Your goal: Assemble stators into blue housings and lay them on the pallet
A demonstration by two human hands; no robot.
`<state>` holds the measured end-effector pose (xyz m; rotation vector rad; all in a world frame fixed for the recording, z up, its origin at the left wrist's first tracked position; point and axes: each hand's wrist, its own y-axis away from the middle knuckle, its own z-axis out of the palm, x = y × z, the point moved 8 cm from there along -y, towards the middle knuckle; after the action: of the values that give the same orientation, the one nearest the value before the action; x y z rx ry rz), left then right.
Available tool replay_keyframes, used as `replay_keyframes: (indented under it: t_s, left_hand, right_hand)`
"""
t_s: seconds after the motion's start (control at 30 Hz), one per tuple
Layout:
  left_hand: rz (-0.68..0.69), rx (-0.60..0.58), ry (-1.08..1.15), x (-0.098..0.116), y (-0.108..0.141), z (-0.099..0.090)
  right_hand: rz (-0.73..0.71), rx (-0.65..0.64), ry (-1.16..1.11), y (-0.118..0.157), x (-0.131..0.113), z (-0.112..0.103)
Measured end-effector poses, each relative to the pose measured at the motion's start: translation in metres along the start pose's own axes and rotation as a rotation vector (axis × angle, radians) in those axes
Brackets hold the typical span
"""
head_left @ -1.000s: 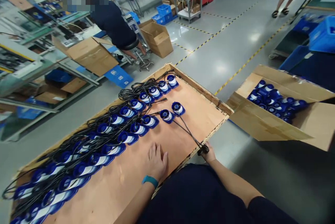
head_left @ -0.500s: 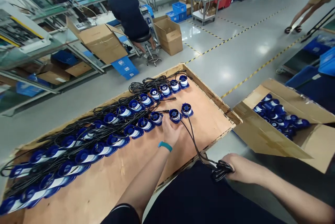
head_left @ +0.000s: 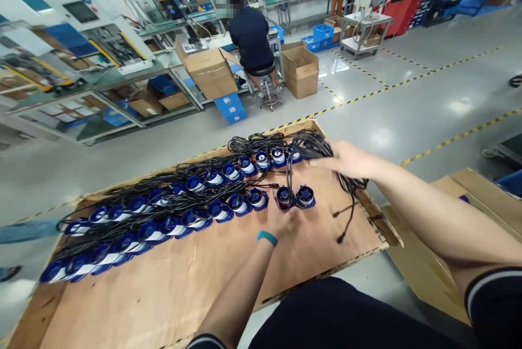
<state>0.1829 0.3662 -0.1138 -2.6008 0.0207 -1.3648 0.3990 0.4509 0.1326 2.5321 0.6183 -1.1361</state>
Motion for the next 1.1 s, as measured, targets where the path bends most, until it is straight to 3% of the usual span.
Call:
replay_keyframes:
  t_s: [0.13,0.2,0.27,0.33,0.5,0.63,0.73,0.83,0.97,1.03,1.1]
  left_hand:
    - [0.263,0.145,-0.279,0.051,0.036,-0.009]
    - [0.418,0.128,-0.403,0.076,0.044,0.0]
    - [0.481,0.07,-0.511,0.089,0.038,0.015]
    - [0.455,0.006,-0.591,0.088,0.024,0.03]
    - [0.36,-0.032,-0.732,0.064,-0.008,0.048]
    - [0.353,-0.02,-0.792,0.055,-0.016,0.053]
    - [0.348,-0.019,-0.775,0.056,-0.017,0.053]
    - [0.392,0.023,-0.711,0.061,-0.011,0.041]
    - [0.401,0.111,-0.642,0.056,-0.014,0.004]
    - [0.315,0.047,-0.67,0.047,-0.028,-0.008]
    - [0.258,-0.067,-0.714,0.042,-0.045,-0.011]
  right_hand:
    - [0.228,0.195,0.171,-0.083,0.043,-0.03]
    - [0.277,0.263,0.262,-0.114,0.056,-0.034]
    - [0.224,0.288,0.337,-0.14,0.054,-0.024]
    - [0.078,0.213,0.384,-0.163,0.039,0.005]
    - [-0.263,-0.226,0.574,-0.191,-0.008,0.123]
    - [-0.289,-0.419,0.611,-0.202,-0.006,0.196]
    - [-0.265,-0.442,0.575,-0.207,0.009,0.224]
    - [-0.284,-0.388,0.519,-0.198,0.024,0.218]
    - [-0.325,-0.117,0.348,-0.147,0.05,0.162]
    - [-0.295,0.001,0.231,-0.108,0.074,0.138]
    - [-0.233,-0.029,0.163,-0.075,0.102,0.138]
